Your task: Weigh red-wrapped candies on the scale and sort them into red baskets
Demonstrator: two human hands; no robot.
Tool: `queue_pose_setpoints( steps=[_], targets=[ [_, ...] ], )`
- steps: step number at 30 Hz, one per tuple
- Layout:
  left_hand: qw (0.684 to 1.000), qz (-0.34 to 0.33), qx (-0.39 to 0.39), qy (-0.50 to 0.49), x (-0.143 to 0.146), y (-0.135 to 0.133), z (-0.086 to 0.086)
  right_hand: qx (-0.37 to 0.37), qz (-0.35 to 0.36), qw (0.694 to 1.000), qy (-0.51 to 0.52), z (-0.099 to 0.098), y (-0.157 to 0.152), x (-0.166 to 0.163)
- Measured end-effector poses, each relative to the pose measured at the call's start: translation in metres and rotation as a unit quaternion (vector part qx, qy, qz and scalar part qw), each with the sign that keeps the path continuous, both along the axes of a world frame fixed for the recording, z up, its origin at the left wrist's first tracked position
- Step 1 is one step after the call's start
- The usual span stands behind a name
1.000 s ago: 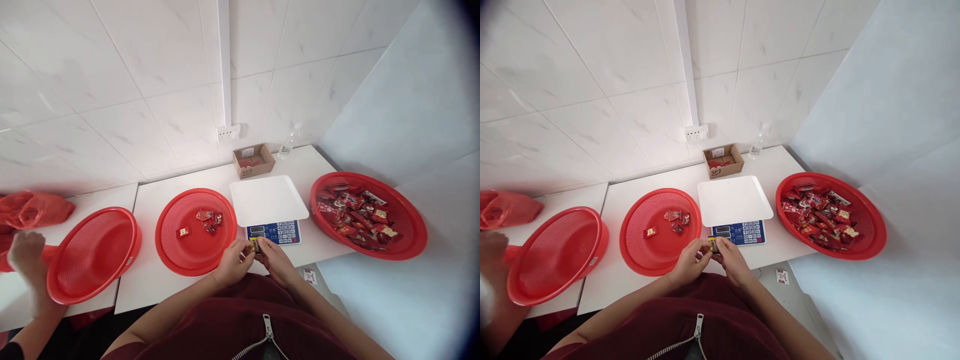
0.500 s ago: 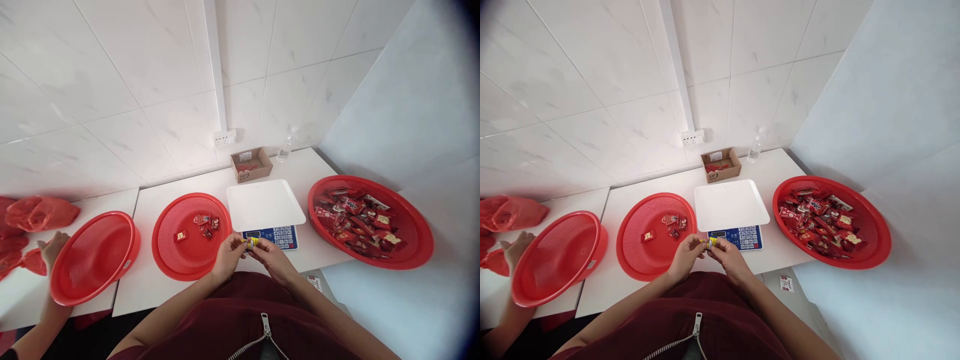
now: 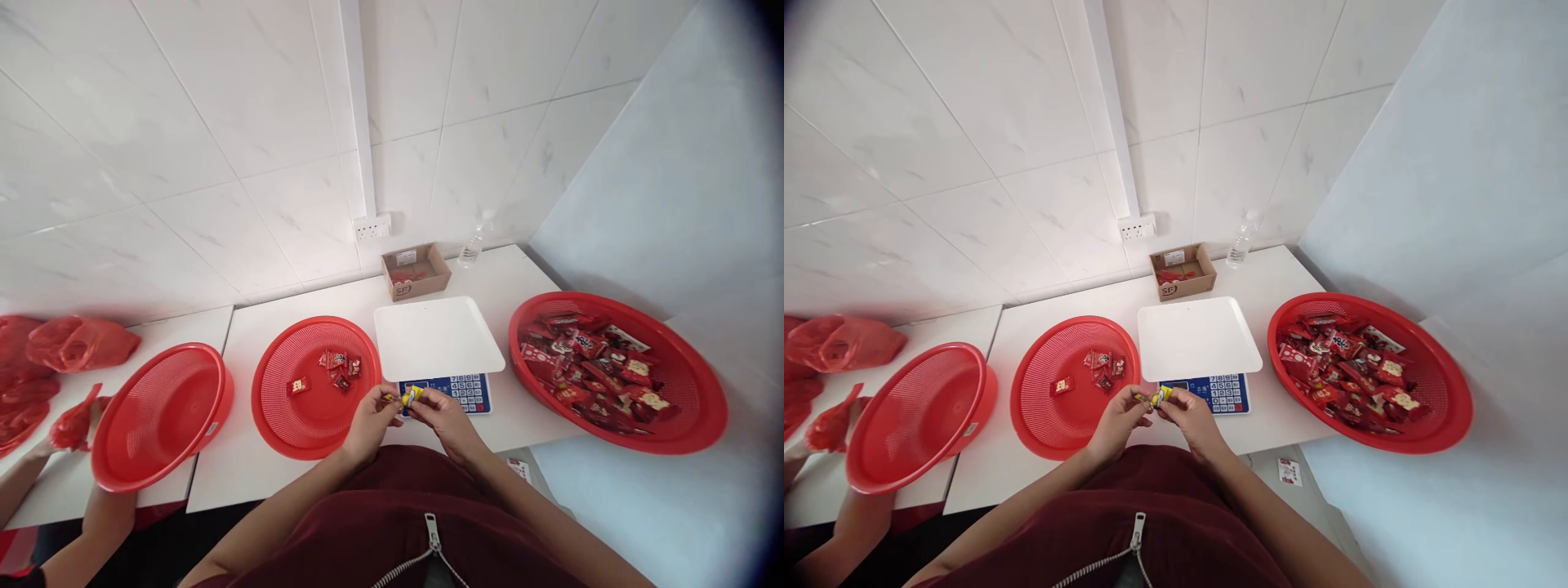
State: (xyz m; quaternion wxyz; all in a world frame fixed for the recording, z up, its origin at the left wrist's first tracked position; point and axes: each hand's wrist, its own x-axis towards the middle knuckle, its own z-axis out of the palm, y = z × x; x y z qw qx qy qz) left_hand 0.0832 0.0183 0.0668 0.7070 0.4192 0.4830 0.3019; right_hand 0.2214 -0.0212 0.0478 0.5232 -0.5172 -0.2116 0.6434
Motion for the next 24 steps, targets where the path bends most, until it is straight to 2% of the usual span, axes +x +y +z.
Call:
queue_pose_setpoints(
  steps=[8,15,19,24],
  targets=[
    [0.998,-0.052,0.019,0.034,0.000,0.002,-0.008,0.042,0.011,0.994,-0.104,-0.003,-0.002,0.004],
    [0.990,-0.099,0.054,0.085,0.002,0.006,-0.008,0.046,0.013,0.991,-0.123,-0.006,-0.006,0.006],
    [0.989,-0.097,0.048,0.097,0.007,0.006,-0.006,0.032,0.007,0.993,-0.116,-0.003,-0.008,0.005],
    [0.996,-0.062,-0.003,0.067,0.013,0.005,-0.006,0.008,-0.036,0.995,-0.098,-0.001,-0.011,0.008]
  ],
)
